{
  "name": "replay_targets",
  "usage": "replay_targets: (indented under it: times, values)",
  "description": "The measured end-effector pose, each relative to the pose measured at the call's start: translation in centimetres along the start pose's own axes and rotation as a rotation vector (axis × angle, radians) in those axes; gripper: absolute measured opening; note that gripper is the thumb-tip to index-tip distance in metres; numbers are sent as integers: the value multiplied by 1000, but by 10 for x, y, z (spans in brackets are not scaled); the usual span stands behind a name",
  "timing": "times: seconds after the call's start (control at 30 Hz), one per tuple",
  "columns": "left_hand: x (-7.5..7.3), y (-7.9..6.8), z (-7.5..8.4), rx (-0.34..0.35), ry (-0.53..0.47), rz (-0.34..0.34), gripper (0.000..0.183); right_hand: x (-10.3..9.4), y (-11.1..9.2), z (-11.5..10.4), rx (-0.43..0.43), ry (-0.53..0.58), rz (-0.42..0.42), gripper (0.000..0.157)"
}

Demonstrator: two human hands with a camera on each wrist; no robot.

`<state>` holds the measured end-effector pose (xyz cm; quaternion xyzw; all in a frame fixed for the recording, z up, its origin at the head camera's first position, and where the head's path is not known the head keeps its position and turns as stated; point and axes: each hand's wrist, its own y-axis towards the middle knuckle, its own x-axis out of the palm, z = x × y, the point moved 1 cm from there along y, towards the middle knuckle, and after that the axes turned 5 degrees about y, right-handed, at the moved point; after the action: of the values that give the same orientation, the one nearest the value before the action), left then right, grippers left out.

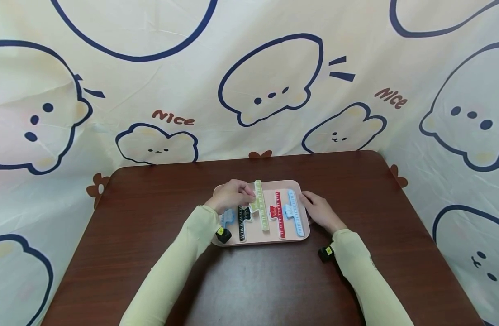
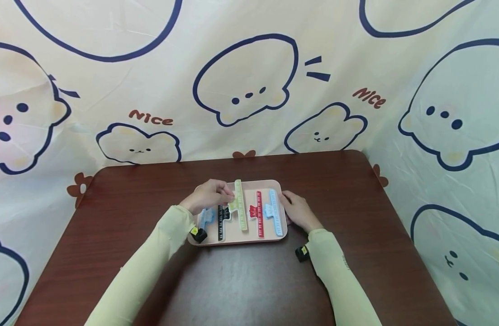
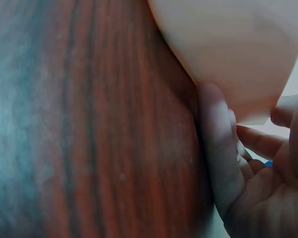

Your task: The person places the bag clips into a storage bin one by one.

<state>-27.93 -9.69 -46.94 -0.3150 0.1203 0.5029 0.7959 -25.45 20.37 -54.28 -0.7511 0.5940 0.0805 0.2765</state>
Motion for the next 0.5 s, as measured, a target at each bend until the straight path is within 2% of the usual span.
replay_targets:
  times: [0.2,0.5]
  values:
    - [1,6,-1,-5,-26,-38,10,0,-1,-1,-2,16,-2,55]
    - [4,13,-4,-8,-23,-40,9,-1,-1,0,-3,15,-3,55]
